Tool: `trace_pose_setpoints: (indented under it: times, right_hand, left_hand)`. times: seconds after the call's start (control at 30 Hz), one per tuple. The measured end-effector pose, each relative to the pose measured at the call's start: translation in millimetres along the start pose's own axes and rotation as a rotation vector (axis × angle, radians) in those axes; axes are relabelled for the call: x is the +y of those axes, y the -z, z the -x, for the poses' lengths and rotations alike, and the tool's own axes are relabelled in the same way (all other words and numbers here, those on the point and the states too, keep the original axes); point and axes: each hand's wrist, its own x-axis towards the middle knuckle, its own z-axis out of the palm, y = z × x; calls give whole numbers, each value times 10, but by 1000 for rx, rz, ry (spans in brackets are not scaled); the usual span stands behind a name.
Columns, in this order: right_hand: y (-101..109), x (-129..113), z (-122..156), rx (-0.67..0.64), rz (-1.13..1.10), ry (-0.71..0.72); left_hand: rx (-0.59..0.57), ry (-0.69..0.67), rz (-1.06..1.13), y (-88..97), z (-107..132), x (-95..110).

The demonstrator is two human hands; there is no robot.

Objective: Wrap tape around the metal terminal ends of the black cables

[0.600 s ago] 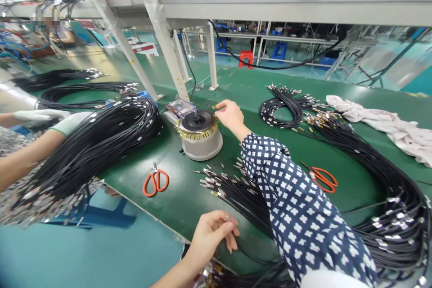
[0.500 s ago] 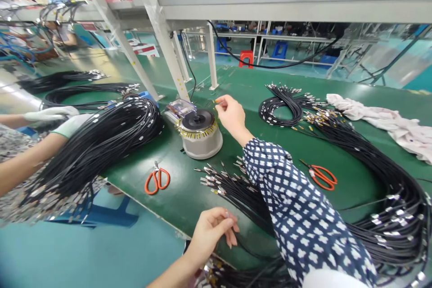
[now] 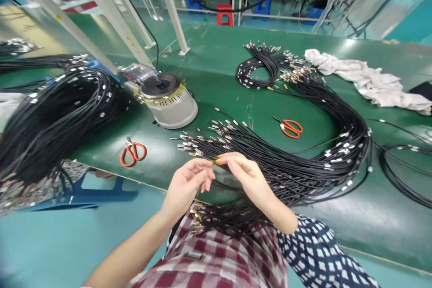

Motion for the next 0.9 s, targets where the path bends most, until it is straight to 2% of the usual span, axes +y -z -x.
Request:
trace_pose_setpoints:
  times: [0.3, 0.67, 0.77, 0.9]
  right_hand:
    - [-22, 79, 240, 24, 89, 96]
    - [-62, 35, 250, 160, 266, 165]
    - [-87, -9, 242, 126, 291, 188]
    - [-107, -33, 199, 194, 300, 212]
  left_hand:
    - [54, 1, -134, -115, 53, 47]
    - [67, 20, -106, -157, 119, 27]
    - [52, 18, -113, -153, 133, 31]
    - [1, 0, -107, -156, 149, 56]
